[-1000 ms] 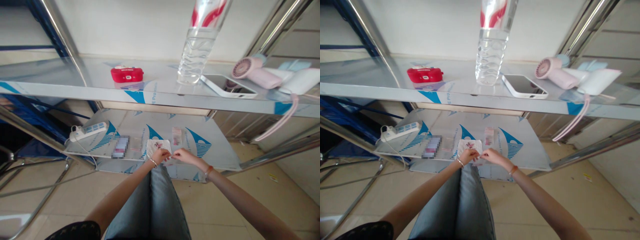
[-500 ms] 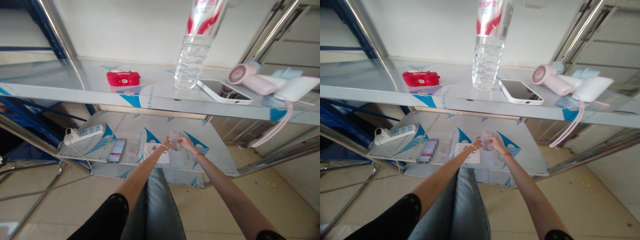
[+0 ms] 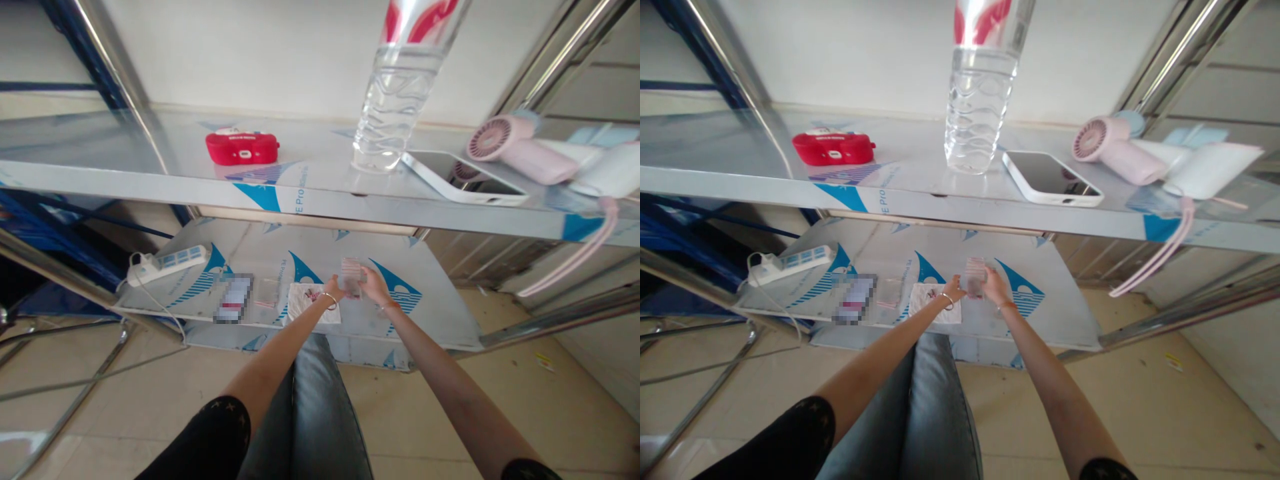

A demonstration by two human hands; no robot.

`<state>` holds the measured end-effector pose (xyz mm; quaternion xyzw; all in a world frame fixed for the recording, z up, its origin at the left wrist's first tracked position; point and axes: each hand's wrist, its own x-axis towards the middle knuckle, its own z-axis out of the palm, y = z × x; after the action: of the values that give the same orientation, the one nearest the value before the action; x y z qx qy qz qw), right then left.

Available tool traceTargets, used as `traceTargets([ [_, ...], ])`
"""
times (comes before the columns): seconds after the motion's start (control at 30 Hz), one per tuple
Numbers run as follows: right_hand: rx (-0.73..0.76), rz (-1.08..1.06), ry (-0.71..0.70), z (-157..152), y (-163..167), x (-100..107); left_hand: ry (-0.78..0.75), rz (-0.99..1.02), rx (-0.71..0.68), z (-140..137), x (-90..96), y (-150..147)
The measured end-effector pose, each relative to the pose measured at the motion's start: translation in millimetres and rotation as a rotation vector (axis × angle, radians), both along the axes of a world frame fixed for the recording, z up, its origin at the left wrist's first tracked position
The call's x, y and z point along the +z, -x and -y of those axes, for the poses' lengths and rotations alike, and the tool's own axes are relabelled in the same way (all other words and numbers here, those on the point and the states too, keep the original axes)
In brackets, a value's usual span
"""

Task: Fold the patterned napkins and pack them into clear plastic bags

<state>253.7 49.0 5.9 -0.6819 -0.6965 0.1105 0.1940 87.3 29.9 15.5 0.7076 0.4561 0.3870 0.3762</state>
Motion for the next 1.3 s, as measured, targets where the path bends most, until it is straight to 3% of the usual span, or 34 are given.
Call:
traceTargets([
  [0.2, -0.051, -0.108, -0.128, 21, 20, -8, 0.112, -0.229, 0.297, 9, -11.9, 49],
  [0.43, 0.126, -0.404, -0.298, 71, 104, -14, 0.169, -0.441, 0.693, 40, -21.1, 136],
  [0.5, 0.18, -0.458, -0.296, 85, 129, -14, 0.188, -0.568, 0.738, 48, -26.9, 151],
  [0.7, 0.254, -0.536, -0.202, 110, 181, -25, 0.228, -0.709, 0.759, 63, -39.1, 167],
  [0.9, 0.293, -0.557, -0.195, 116, 198, -39, 0.173, -0.681, 0.779, 62, -41.0, 172],
  [1.07, 0.299, -0.583, -0.191, 116, 201, -38, 0.078, -0.493, 0.736, 59, -37.4, 181],
  [1.3, 0.27, -0.635, -0.205, 115, 203, -34, 0.013, -0.132, 0.543, 89, -6.2, 161],
])
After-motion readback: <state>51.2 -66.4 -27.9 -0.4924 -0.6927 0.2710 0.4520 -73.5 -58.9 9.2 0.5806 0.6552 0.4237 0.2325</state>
